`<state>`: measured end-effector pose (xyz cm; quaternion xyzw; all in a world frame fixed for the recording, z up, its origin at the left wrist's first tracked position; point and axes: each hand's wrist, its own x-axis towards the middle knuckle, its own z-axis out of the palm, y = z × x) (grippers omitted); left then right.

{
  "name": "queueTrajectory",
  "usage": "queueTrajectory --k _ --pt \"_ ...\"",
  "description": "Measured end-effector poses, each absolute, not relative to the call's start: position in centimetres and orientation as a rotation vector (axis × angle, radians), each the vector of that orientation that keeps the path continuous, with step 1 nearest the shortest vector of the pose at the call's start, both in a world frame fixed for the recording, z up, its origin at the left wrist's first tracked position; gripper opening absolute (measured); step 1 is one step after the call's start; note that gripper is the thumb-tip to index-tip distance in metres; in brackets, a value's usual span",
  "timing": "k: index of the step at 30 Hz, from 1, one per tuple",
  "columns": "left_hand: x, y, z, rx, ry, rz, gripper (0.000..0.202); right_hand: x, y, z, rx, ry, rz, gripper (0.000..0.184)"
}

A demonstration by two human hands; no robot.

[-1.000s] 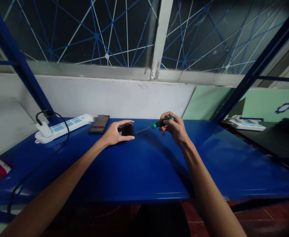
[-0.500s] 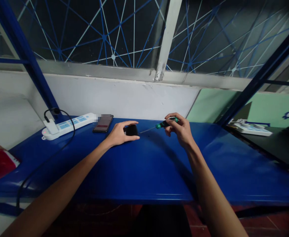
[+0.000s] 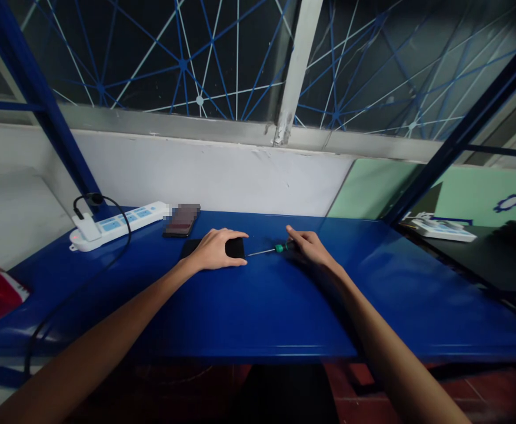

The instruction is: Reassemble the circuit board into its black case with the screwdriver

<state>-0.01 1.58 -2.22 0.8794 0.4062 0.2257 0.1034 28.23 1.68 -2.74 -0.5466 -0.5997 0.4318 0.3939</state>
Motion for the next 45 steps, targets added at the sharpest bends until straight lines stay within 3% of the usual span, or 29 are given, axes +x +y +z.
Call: queueTrajectory --k 9,15,22,28,34,41,45 --pt "0.0 1.7 -2.3 2.636 1.206 0.593 0.062 29.4 0.7 -1.8 -1.371 -1.671 1.275 0.035" --pt "-0.1 1.9 -2.6 2.656 1.220 0.565 0.062 28.9 0.4 -1.8 -1.529 -1.790 0.912 0.051" --pt "-0.1 1.9 -2.5 2.653 1.213 0.532 0.064 29.2 0.0 -1.3 -1.498 -1.728 1.156 0.043" --pt "0.1 1.7 -2.4 2.699 1.180 0.538 0.062 28.9 0.4 -2.0 -1.539 -1.804 0.813 0.052" --pt "0.2 1.6 -2.3 2.717 1.175 0.521 0.061 29.3 -0.3 -1.0 -1.486 -1.733 1.186 0.043" --pt "0.2 1.6 -2.3 2.711 1.157 0.503 0.062 29.1 0.4 -2.0 -1.547 -1.818 0.925 0.055" --pt "0.2 1.5 -2.3 2.719 1.165 0.500 0.061 29.1 -0.1 -1.6 -1.510 -1.718 1.110 0.045"
